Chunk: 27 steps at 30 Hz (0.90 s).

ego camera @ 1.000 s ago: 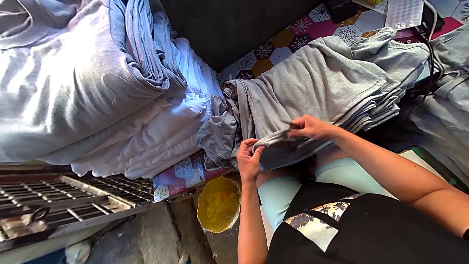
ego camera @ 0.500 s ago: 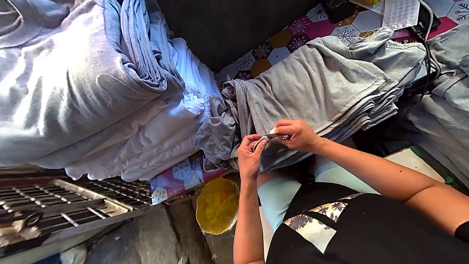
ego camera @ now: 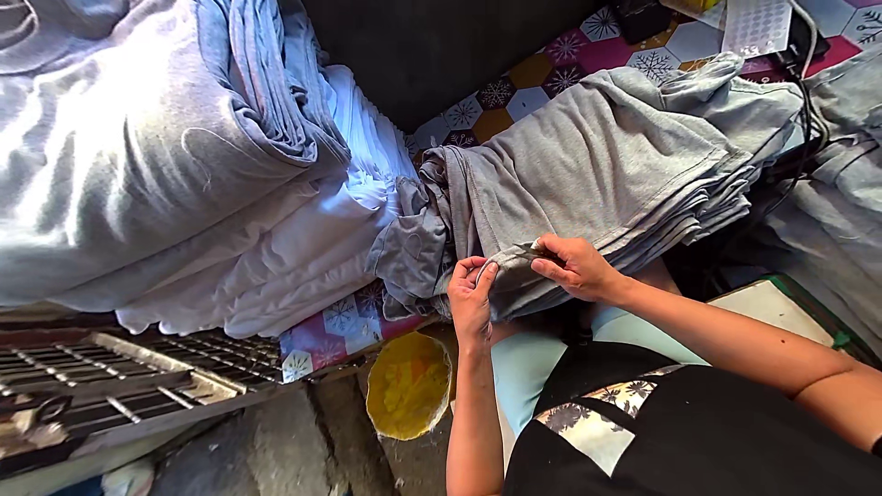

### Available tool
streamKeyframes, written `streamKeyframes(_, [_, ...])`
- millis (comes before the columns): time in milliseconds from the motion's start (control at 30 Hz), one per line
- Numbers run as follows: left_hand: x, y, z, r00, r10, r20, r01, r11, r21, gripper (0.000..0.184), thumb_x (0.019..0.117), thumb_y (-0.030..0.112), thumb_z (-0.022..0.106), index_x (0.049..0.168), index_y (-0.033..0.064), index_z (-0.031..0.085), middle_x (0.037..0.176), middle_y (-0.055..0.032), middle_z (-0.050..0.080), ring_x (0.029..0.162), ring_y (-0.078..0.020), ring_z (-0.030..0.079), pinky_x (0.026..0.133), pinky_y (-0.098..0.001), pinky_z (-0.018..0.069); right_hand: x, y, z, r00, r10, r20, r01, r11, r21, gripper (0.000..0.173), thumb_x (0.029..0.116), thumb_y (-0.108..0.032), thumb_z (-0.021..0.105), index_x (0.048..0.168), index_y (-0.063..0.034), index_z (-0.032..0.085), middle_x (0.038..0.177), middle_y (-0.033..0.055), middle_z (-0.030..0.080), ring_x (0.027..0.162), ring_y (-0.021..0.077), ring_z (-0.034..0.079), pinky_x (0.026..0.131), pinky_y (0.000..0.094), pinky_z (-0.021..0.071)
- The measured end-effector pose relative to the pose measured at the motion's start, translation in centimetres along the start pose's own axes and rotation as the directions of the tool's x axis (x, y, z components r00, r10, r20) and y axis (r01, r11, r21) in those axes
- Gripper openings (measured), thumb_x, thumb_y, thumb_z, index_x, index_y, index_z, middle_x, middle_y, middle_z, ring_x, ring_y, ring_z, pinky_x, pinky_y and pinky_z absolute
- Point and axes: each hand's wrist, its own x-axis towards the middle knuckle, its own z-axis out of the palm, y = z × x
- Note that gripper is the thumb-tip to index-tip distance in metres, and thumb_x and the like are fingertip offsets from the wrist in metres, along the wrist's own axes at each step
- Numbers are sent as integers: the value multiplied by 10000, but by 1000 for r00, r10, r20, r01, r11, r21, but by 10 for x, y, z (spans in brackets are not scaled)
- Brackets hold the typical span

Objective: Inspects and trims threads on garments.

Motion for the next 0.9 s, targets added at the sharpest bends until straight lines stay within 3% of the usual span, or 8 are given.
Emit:
streamKeyframes(100, [-3, 4, 3, 1000, 1, 5, -1, 1000, -4, 117, 958, -41, 627, 1050, 32, 623, 774, -23, 726, 732, -74, 692, 734, -258, 580, -7, 3, 5, 992, -109, -56, 97, 978, -184, 436, 1009, -449, 562, 928, -42, 697, 730, 51, 624, 577, 167, 577, 498, 373, 452])
streamKeyframes(200, [-4, 7, 5, 1000, 22, 20, -23, 999, 41, 126, 951, -38, 641, 1050, 37, 626, 770, -16, 724, 731, -65, 690, 725, -247, 576, -5, 5, 10, 965, -233, -120, 193, 941, -278, 433, 984, -429, 613, 896, -18, 717, 715, 75, 633, 530, 184, 577, 443, 363, 432])
streamKeyframes(533, [-4, 12, 5, 999, 19, 34, -23, 993, 119, 120, 946, -43, 648, 1040, 31, 637, 762, -13, 728, 707, -58, 687, 697, -235, 572, 1, 11, 10, 940, -311, -141, 263, 923, -280, 398, 979, -397, 633, 820, -42, 716, 643, 51, 579, 510, 172, 556, 428, 340, 402])
streamKeyframes(667, [-4, 11, 5, 1000, 5, 31, -8, 995, 95, 113, 948, -46, 644, 1036, 25, 641, 761, -17, 727, 704, -59, 687, 696, -233, 573, 1, 11, 12, 930, -314, -188, 271, 936, -225, 358, 983, -307, 631, 766, -32, 704, 627, 55, 594, 534, 164, 583, 458, 331, 435])
streamKeyframes(767, [-3, 11, 0, 998, 4, 57, -9, 996, 84, 125, 952, -47, 638, 1054, 25, 634, 770, -21, 729, 719, -67, 694, 715, -241, 581, 7, 14, 6, 961, -156, -227, 141, 986, -84, 338, 945, -336, 696, 908, -1, 719, 777, 83, 668, 635, 154, 610, 568, 333, 519])
streamKeyframes(800, [-2, 11, -3, 997, 6, 79, -13, 996, 93, 159, 942, -57, 641, 1076, 28, 623, 782, -23, 734, 725, -68, 697, 717, -244, 583, 11, 18, 2, 980, -96, -176, 86, 994, -61, 402, 900, -382, 755, 1021, -1, 715, 890, 102, 675, 696, 187, 619, 603, 379, 529])
streamKeyframes(867, [-3, 10, -9, 992, 40, 118, -62, 981, 183, 268, 894, -90, 668, 1123, 30, 600, 830, -14, 743, 752, -60, 700, 724, -240, 583, 20, 27, -3, 999, 49, 11, -48, 995, -89, 583, 808, -372, 866, 1261, -56, 676, 1132, 126, 721, 925, 303, 704, 763, 565, 566])
streamKeyframes(900, [-4, 8, -11, 987, 101, 124, -131, 956, 263, 297, 866, -98, 685, 1124, 25, 605, 861, -13, 744, 776, -59, 700, 729, -242, 584, 21, 33, -1, 996, 75, 51, -68, 990, -122, 503, 805, -289, 873, 1220, -68, 695, 1071, 132, 738, 925, 335, 717, 767, 619, 557])
